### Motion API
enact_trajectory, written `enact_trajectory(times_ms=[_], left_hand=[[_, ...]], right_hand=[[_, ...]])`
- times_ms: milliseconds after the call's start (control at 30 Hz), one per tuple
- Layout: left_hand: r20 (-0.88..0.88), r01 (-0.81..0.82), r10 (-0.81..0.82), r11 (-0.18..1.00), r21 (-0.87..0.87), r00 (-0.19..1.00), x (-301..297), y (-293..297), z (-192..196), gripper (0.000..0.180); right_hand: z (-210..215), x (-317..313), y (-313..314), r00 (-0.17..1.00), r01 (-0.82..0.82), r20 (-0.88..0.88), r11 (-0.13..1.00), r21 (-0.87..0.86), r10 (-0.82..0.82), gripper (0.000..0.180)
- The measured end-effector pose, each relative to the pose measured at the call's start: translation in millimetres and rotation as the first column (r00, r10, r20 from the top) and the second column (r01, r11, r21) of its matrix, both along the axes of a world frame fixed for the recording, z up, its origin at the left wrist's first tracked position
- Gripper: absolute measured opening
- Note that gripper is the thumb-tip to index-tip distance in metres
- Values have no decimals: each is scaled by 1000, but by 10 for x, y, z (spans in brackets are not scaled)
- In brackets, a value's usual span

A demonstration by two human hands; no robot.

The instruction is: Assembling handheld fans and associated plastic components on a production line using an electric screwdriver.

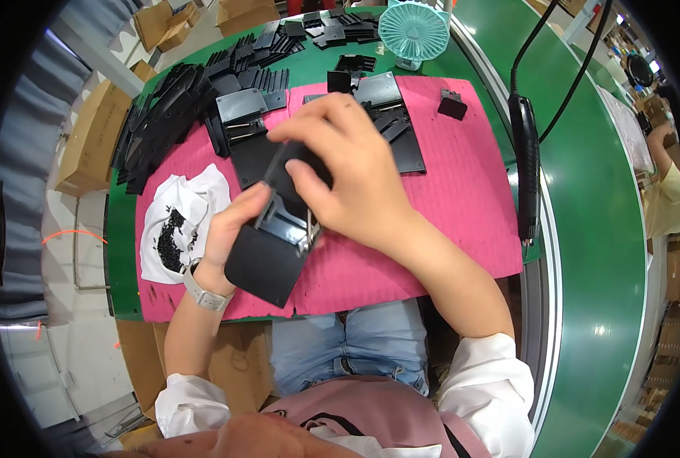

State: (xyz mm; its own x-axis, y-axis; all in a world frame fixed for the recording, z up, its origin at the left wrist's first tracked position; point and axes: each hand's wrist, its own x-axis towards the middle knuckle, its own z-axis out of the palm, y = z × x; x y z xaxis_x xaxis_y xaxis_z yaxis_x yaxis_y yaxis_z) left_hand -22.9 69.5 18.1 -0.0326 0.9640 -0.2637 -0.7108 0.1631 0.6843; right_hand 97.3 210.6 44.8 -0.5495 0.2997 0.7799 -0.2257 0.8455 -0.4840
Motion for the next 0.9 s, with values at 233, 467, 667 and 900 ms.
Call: enact_trajectory(times_ms=[233,467,667,900], left_hand=[[238,-242,194,950,195,952,-139,-84,-44,46],[-85,-328,343,932,158,935,-10,-63,5,35],[-261,-352,393,916,191,882,-32,-67,58,31],[-333,-342,380,924,168,863,26,-11,18,28]], right_hand=[[69,138,-36,969,-209,109,971,-117,222,16],[-32,108,-77,944,-170,270,982,-85,187,8],[25,138,-6,932,-244,272,970,-23,241,12],[-38,127,-70,912,-201,396,958,202,108,17]])
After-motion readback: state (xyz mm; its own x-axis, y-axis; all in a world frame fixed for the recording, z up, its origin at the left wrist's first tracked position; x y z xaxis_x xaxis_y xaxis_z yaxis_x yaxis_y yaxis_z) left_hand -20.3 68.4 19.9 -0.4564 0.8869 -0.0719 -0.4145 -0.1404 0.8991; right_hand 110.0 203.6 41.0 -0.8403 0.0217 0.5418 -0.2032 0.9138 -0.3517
